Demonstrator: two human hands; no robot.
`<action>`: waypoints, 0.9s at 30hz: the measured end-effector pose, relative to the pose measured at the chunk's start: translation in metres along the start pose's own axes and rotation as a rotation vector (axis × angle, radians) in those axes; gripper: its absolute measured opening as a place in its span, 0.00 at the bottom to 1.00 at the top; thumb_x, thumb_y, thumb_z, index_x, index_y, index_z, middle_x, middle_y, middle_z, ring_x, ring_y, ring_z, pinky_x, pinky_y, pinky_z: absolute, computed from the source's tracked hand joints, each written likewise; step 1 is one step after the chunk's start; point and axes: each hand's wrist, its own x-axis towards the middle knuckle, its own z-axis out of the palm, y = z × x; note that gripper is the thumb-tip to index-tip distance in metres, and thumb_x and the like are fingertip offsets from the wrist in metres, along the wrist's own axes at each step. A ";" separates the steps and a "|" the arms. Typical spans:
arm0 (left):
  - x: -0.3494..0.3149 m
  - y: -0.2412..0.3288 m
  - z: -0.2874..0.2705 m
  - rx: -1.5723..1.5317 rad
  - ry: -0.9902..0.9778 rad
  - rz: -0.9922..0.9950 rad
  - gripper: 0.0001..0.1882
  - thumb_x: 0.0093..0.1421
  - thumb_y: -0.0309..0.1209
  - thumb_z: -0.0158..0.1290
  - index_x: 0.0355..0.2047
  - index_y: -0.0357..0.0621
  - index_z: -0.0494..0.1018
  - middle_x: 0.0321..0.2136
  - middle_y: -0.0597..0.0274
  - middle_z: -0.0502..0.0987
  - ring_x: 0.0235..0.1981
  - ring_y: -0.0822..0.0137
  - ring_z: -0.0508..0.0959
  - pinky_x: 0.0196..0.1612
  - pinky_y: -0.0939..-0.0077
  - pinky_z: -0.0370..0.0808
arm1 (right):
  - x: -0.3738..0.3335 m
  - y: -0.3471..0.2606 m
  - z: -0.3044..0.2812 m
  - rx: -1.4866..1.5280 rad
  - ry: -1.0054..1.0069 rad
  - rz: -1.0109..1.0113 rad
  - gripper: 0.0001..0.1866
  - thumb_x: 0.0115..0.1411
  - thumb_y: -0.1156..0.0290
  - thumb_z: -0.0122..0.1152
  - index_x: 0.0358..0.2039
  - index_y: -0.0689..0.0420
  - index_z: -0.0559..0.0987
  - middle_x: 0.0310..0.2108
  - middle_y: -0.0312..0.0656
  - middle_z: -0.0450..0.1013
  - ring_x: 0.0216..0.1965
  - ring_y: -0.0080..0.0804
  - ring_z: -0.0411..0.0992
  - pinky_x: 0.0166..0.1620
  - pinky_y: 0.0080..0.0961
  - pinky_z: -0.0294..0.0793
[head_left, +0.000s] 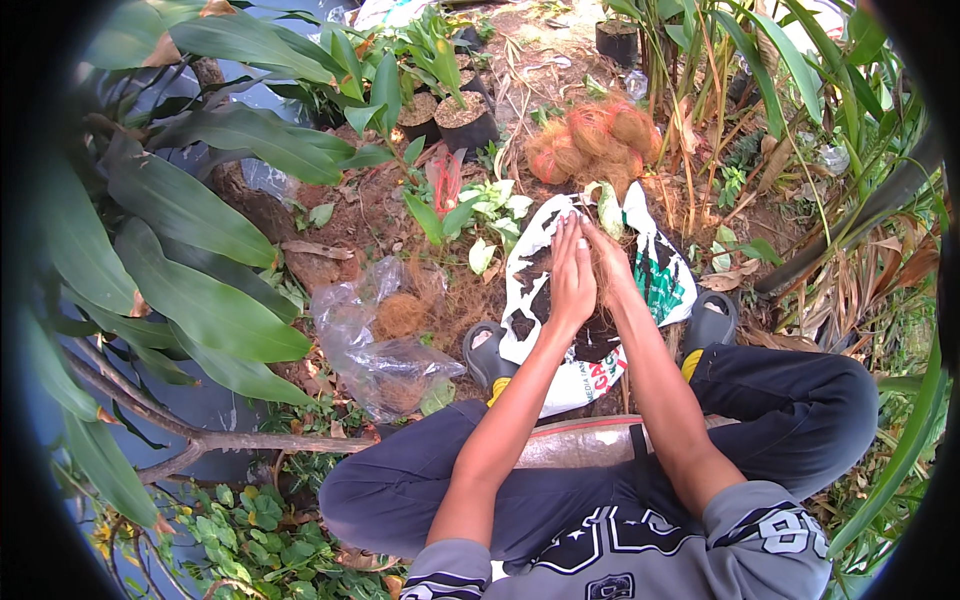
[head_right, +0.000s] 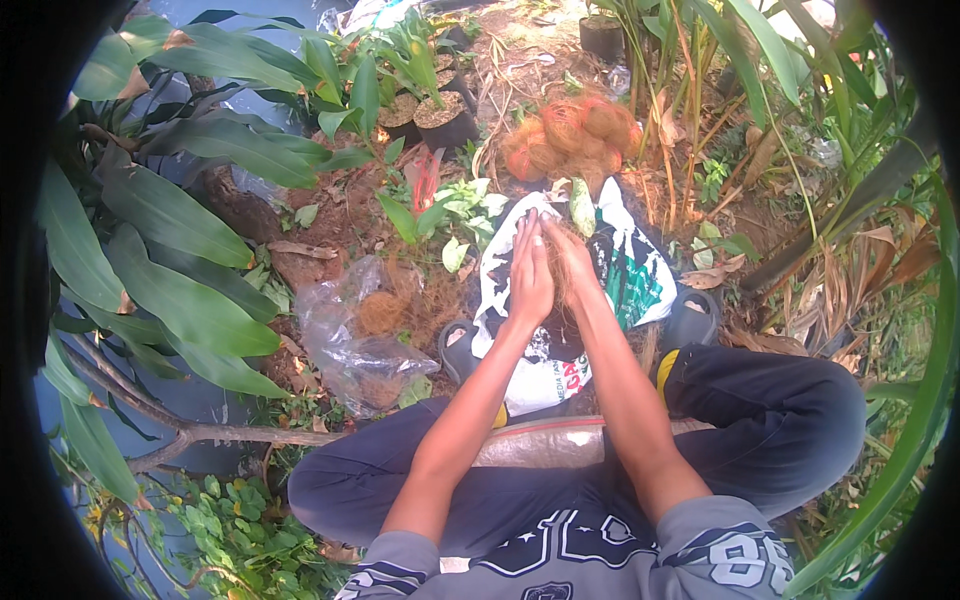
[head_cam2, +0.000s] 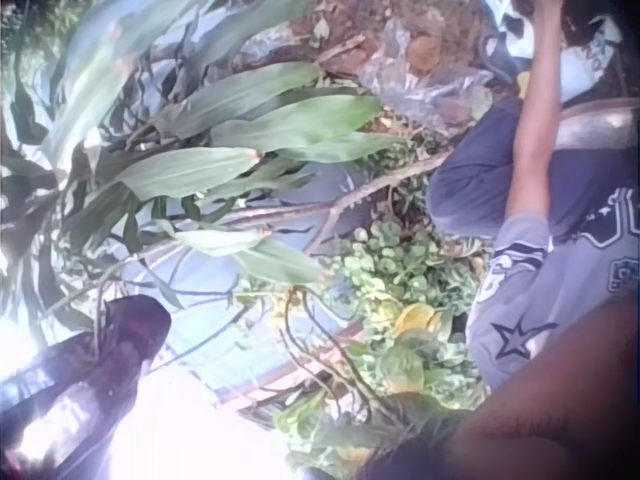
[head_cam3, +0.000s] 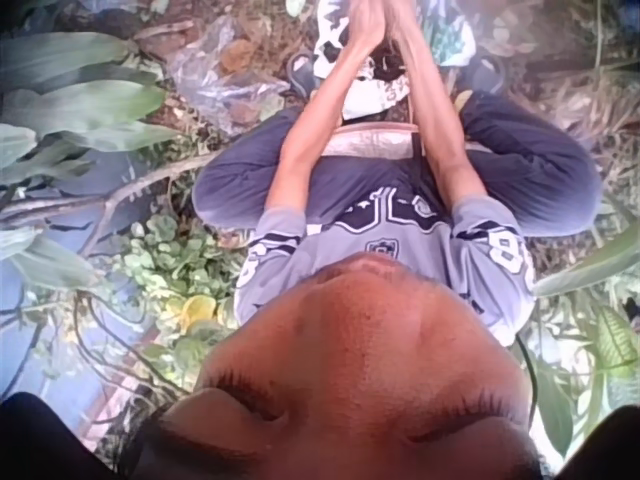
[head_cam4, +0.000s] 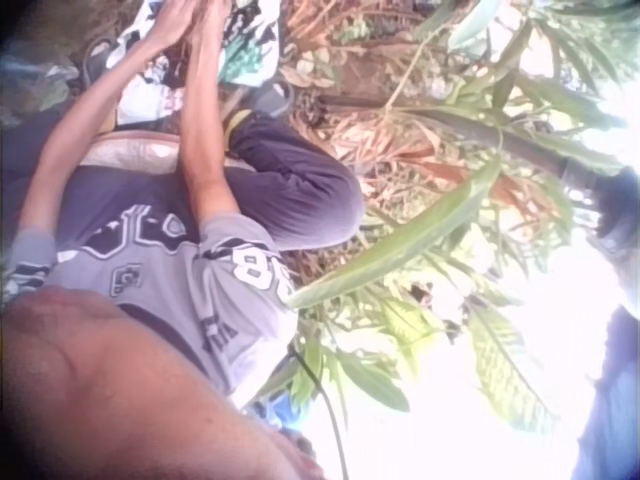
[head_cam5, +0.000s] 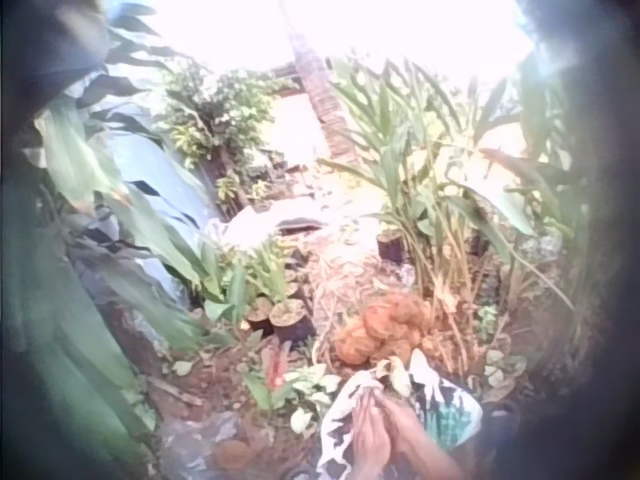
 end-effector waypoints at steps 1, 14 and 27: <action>0.003 0.003 -0.003 -0.126 -0.040 -0.043 0.26 0.71 0.39 0.29 0.60 0.33 0.60 0.62 0.44 0.59 0.65 0.51 0.56 0.67 0.63 0.50 | 0.002 -0.004 -0.003 -0.007 0.009 -0.022 0.18 0.63 0.62 0.57 0.47 0.62 0.74 0.39 0.40 0.75 0.37 0.26 0.75 0.38 0.23 0.76; 0.012 0.005 -0.006 -0.003 0.039 -0.352 0.28 0.69 0.46 0.37 0.55 0.30 0.62 0.50 0.35 0.71 0.53 0.44 0.72 0.54 0.59 0.68 | 0.000 0.015 0.002 -0.265 -0.015 -0.129 0.17 0.66 0.64 0.52 0.48 0.64 0.74 0.40 0.40 0.74 0.39 0.22 0.71 0.41 0.22 0.72; 0.001 -0.010 -0.028 -0.235 -0.162 -0.299 0.51 0.49 0.70 0.51 0.54 0.31 0.65 0.49 0.39 0.72 0.53 0.51 0.72 0.56 0.61 0.65 | -0.015 -0.018 0.026 -0.589 -0.215 0.051 0.50 0.60 0.30 0.26 0.68 0.59 0.38 0.70 0.50 0.37 0.70 0.41 0.37 0.68 0.34 0.40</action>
